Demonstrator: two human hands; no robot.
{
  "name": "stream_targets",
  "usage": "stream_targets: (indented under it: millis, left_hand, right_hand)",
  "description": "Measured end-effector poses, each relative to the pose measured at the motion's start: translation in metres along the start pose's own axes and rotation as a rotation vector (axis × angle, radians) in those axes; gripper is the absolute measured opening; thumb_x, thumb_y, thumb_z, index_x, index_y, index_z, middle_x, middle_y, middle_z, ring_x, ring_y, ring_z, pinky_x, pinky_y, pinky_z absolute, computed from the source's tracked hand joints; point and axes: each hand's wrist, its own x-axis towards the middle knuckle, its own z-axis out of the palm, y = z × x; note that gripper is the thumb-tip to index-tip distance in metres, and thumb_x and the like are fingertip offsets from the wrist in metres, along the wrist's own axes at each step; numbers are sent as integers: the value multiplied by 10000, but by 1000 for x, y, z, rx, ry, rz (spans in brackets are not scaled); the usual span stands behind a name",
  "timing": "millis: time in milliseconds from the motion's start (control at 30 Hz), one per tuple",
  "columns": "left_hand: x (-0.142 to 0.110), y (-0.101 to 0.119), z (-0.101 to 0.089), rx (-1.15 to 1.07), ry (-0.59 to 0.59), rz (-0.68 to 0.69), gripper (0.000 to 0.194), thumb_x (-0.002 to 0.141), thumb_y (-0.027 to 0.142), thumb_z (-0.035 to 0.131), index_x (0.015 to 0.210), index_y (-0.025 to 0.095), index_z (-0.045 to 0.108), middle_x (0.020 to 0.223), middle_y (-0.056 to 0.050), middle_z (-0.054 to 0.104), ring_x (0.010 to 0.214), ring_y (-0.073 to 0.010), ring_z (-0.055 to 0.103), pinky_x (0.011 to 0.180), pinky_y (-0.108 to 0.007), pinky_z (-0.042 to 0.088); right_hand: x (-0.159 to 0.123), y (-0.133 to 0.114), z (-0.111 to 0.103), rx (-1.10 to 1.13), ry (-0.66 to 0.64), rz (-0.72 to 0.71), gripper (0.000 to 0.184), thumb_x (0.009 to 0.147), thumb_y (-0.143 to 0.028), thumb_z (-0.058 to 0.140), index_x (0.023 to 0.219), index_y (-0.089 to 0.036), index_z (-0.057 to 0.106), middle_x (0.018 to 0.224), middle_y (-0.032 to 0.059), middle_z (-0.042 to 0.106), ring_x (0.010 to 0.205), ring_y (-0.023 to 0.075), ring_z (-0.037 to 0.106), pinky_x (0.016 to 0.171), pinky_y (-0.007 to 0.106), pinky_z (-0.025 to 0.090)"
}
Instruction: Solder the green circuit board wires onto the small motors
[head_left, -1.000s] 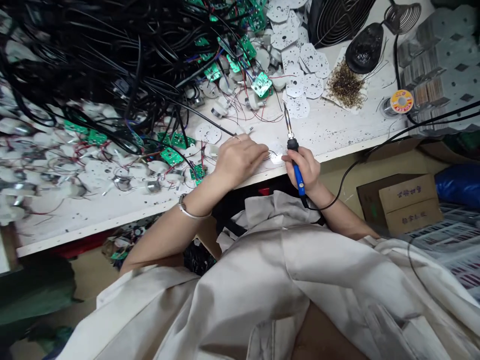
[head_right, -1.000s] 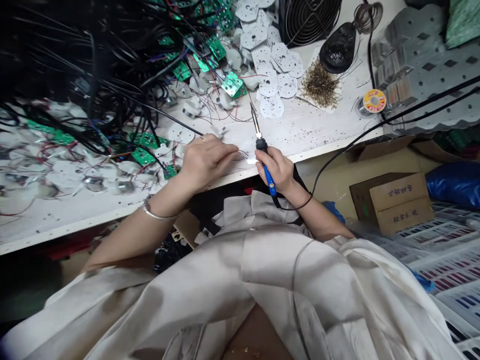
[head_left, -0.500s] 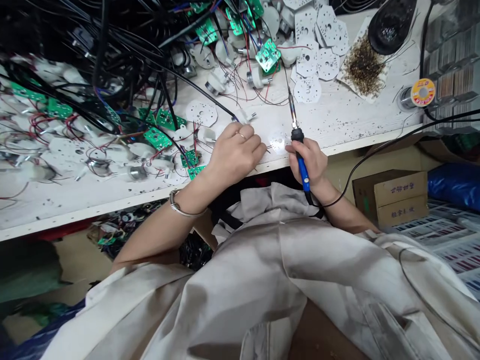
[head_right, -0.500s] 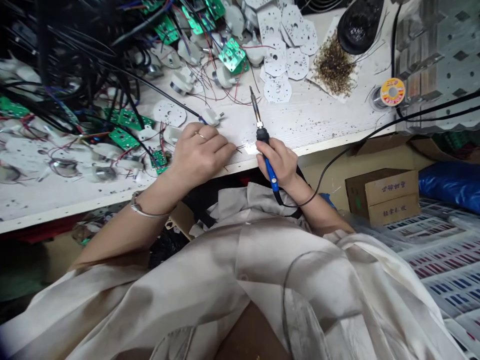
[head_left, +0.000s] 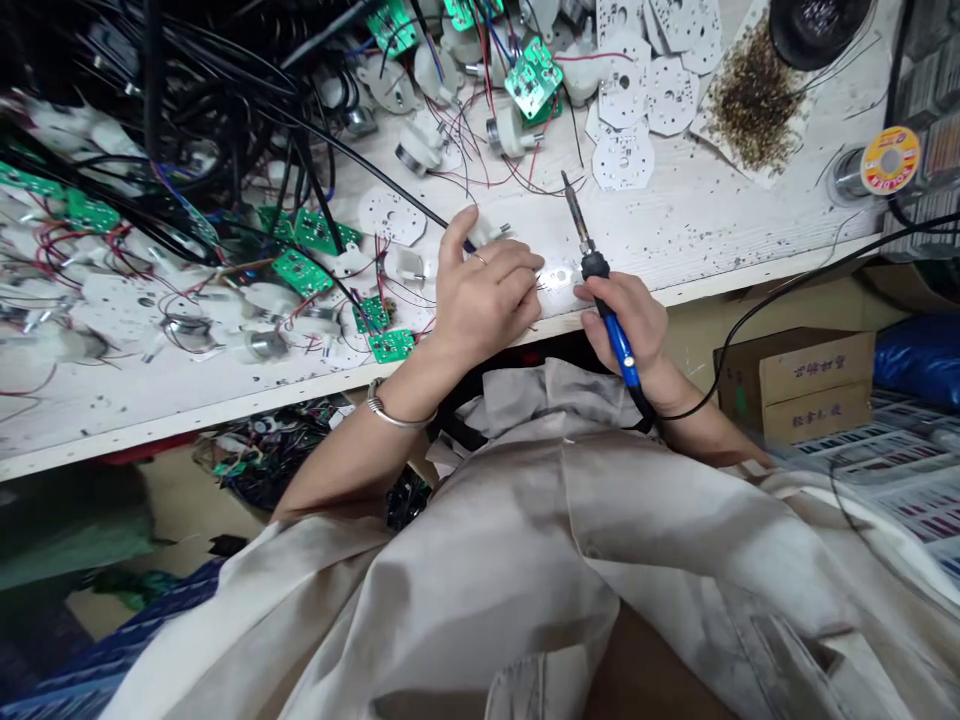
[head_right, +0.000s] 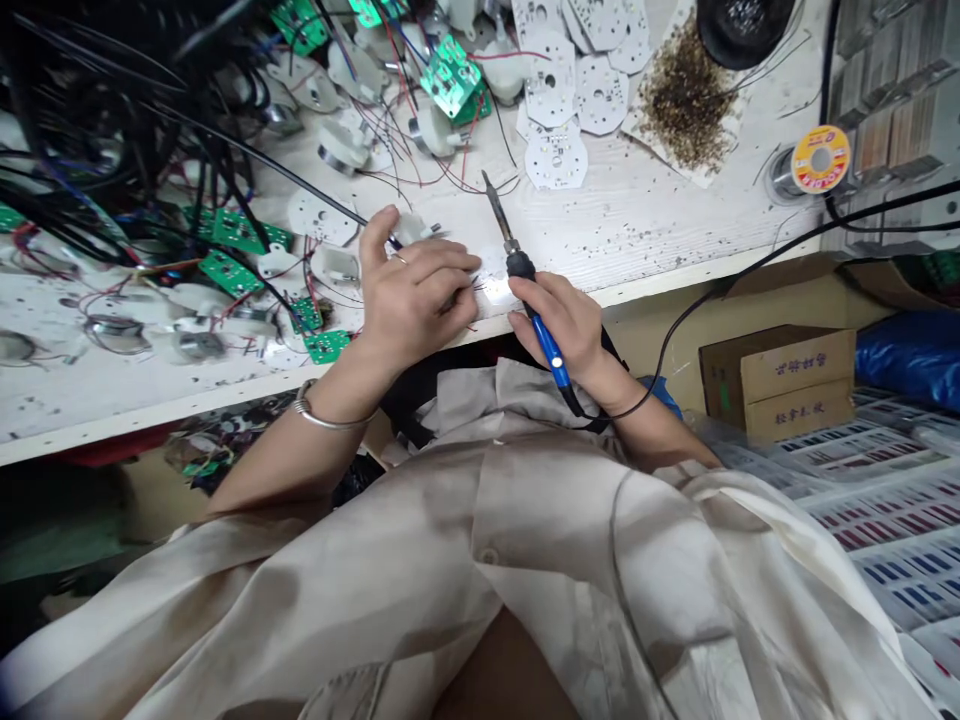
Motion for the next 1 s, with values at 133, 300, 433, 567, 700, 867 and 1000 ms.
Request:
stream_targets:
  millis: [133, 300, 433, 567, 700, 867, 1000]
  left_hand:
    - [0, -1, -7, -42, -31, 10, 105, 895, 214, 551, 856, 262, 635, 1022, 34, 752, 1092, -229, 706, 1273, -668, 257]
    - [3, 1, -10, -32, -63, 17, 157, 918, 195, 508, 855, 262, 635, 1024, 32, 764, 1090, -230, 714, 1263, -672, 292]
    - [3, 1, -10, -40, -59, 17, 178, 918, 183, 489, 871, 266, 639, 1033, 27, 768, 1099, -231, 714, 1251, -671, 325]
    - [3, 0, -10, -40, -80, 15, 178, 901, 177, 497, 888, 272, 647, 1034, 37, 771, 1110, -235, 716, 1254, -673, 325]
    - [3, 0, -10, -36, -42, 42, 163, 902, 168, 502, 877, 260, 634, 1037, 33, 770, 1088, -226, 725, 1240, -660, 358]
    - [3, -1, -9, -23, 15, 82, 146, 894, 165, 507, 840, 245, 617, 1013, 29, 780, 1043, -218, 738, 1214, -648, 404]
    - [3, 0, -9, -57, -28, 24, 158, 888, 173, 497, 839, 249, 626, 1021, 45, 774, 1067, -223, 728, 1234, -668, 364]
  right_hand:
    - [1, -10, -11, 331, 136, 276, 221, 991, -342, 556, 1163, -303, 690, 798, -35, 765, 704, 139, 743, 655, 283, 629]
    - [1, -16, -21, 532, 229, 613, 255, 990, -423, 561, 902, -271, 746, 561, -81, 664, 359, 63, 558, 317, 175, 389]
    - [5, -14, -22, 485, 171, 613, 280, 969, -466, 594, 856, -268, 756, 520, -75, 639, 332, 53, 513, 338, 187, 414]
    - [5, -12, -22, 458, 132, 624, 280, 971, -474, 587, 863, -279, 757, 530, -76, 648, 344, 63, 533, 350, 203, 434]
    - [5, -12, -21, 432, 109, 634, 327, 966, -523, 567, 853, -276, 749, 518, -77, 637, 336, 66, 521, 353, 213, 433]
    - [6, -11, -23, 450, 71, 612, 291, 966, -488, 585, 874, -272, 758, 511, -82, 635, 350, 69, 548, 379, 211, 460]
    - [8, -9, -24, 454, 64, 593, 275, 964, -469, 597, 877, -269, 764, 516, -79, 648, 352, 71, 558, 374, 209, 458]
